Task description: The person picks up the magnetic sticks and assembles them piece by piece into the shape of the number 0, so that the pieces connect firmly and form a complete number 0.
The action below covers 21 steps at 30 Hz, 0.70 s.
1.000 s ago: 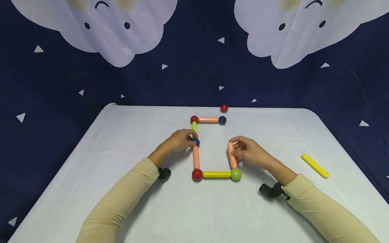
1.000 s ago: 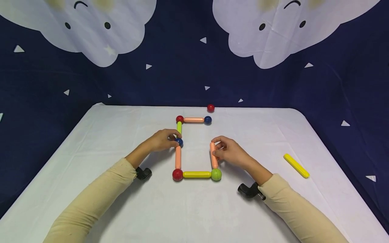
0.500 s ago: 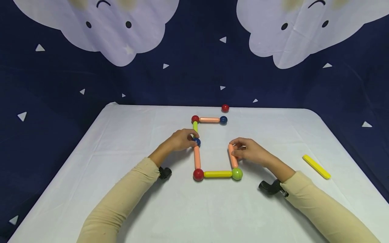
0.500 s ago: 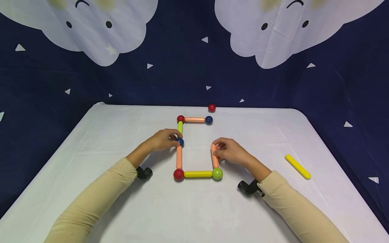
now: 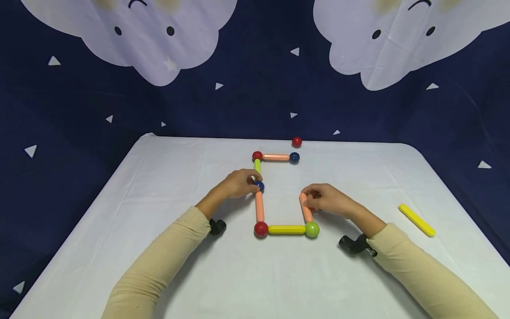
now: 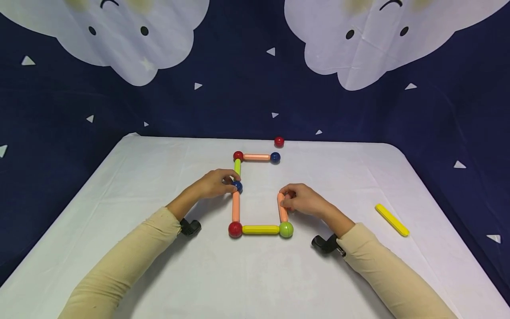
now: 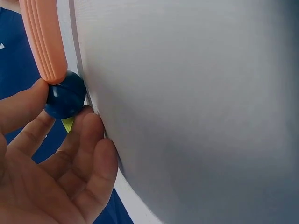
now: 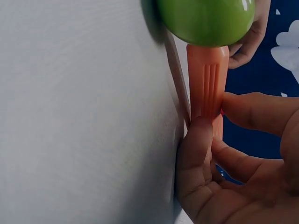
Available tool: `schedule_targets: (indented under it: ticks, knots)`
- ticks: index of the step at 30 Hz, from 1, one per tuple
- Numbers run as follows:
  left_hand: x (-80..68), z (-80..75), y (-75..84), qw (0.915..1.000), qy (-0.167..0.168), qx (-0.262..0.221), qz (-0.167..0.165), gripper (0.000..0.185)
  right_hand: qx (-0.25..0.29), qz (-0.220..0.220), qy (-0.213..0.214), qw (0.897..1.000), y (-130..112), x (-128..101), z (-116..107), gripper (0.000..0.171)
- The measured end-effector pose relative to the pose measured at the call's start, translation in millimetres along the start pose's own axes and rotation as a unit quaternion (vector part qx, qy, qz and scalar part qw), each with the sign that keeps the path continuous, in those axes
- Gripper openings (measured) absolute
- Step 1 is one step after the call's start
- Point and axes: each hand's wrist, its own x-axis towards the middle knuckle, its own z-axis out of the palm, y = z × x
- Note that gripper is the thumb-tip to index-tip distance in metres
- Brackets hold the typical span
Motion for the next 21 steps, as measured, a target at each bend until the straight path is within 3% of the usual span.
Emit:
schedule_targets:
  ticks: [9, 15, 21]
  knots:
    - [1.1, 2.2, -0.6, 1.0, 0.0, -0.003, -0.005, 0.033, 0.006, 0.014, -0.01, 1.0, 4.8, 4.1, -9.6, 0.041]
    - [0.0, 4.1, 0.6, 0.9999, 0.002, -0.003, -0.01, 0.033, -0.007, 0.021, 0.034, 0.999, 7.4, 19.1, -27.6, 0.04]
    - [0.3, 3.2, 1.1, 0.9999, 0.006, 0.0, -0.009, 0.033, -0.032, 0.032, 0.083, 0.996, 2.3, 49.2, -51.9, 0.041]
